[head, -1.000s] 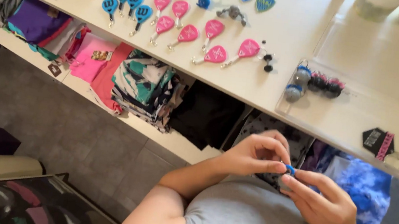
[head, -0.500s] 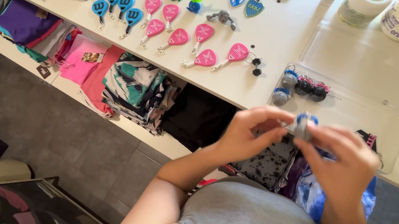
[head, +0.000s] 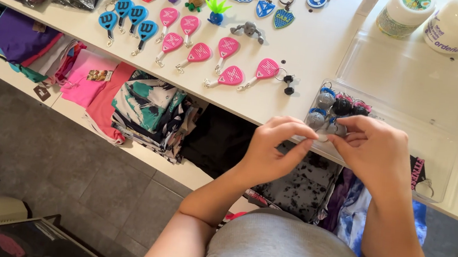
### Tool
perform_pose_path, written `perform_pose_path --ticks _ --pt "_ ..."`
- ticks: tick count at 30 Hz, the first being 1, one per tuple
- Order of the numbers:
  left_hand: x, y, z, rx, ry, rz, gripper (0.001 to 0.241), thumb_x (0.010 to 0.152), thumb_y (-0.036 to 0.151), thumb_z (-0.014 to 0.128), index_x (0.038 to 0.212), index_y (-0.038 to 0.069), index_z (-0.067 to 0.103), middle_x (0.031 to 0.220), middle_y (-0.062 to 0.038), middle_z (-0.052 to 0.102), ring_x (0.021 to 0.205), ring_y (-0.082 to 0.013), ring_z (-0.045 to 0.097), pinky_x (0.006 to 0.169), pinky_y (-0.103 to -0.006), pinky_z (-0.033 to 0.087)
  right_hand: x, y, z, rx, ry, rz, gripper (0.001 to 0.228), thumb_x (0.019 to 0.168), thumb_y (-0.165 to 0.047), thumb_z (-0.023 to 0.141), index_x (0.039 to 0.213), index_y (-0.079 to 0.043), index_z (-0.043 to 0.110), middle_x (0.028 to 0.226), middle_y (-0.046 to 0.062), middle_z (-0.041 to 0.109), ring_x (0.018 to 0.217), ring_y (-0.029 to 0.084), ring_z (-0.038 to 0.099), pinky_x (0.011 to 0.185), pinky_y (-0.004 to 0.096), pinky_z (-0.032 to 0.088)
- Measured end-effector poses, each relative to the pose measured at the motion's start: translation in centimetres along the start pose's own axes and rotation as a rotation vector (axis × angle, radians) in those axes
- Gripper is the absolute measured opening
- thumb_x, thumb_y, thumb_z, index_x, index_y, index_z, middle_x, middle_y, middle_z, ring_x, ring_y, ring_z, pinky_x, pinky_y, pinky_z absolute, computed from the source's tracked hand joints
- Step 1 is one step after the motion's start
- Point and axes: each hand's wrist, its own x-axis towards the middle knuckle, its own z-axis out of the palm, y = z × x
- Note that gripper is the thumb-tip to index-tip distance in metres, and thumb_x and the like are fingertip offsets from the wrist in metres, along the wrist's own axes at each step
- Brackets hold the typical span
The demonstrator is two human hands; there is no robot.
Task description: Sorting and organizing various keychains and plastic tags into a clear plastic storage container on a retail counter.
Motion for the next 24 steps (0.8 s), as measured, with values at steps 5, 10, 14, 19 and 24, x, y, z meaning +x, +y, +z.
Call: perform_pose_path --ticks 5,10,14,19,24 --pt "-0.4 -0.2 -0.7 -0.004 0.010 -0.018 0.006 0.101 0.012 0.064 0.102 0.013 0.070 0.097 -0.001 0.074 0.092 -0.0168 0.072 0.095 -0.0332 0.054 0.5 -1.0 -0.2 0.007 -0.054 0.149 0.036 0.074 -0.030 0.093 0.104 -0.014 0.078 0.079 0.001 0.078 0.077 0.010 0.075 0.084 0.022 0.055" --pt "-0.9 -0.4 -1.3 -0.025 -0.013 -0.059 0.007 0.099 0.010 0.065 0.102 0.010 0.071 0.094 -0.003 0.073 0.087 -0.0166 0.068 0.086 -0.0310 0.056 0.4 -0.1 0.3 -0.215 0.046 -0.009 0.037 0.078 -0.047 0.089 0.101 -0.019 0.081 0.073 -0.001 0.072 0.072 0.013 0.066 0.075 0.031 0.050" --pt "-1.2 -0.7 -1.7 -0.036 0.005 -0.070 0.006 0.099 0.009 0.066 0.100 0.009 0.071 0.093 -0.004 0.072 0.085 -0.0161 0.068 0.085 -0.0299 0.056 0.5 -0.2 0.1 -0.117 0.019 0.016 0.034 0.075 -0.035 0.093 0.099 -0.014 0.080 0.068 -0.001 0.072 0.066 0.011 0.068 0.079 0.027 0.051" --pt "-1.6 -1.0 -2.2 -0.036 0.006 -0.067 0.007 0.100 0.009 0.064 0.101 0.009 0.071 0.095 -0.004 0.073 0.088 -0.0164 0.068 0.084 -0.0303 0.056 0.5 -0.9 0.4 0.020 -0.002 0.075 0.031 0.078 -0.025 0.093 0.098 -0.008 0.077 0.082 0.003 0.078 0.077 0.011 0.075 0.082 0.023 0.058" --pt "-1.9 -1.2 -2.5 -0.040 0.015 -0.087 0.007 0.099 0.009 0.065 0.101 0.009 0.072 0.093 -0.003 0.072 0.086 -0.0154 0.067 0.083 -0.0293 0.057 0.5 -0.9 0.5 -0.013 -0.013 0.072 0.032 0.079 -0.028 0.092 0.098 -0.008 0.075 0.080 0.003 0.078 0.075 0.011 0.075 0.080 0.023 0.057"
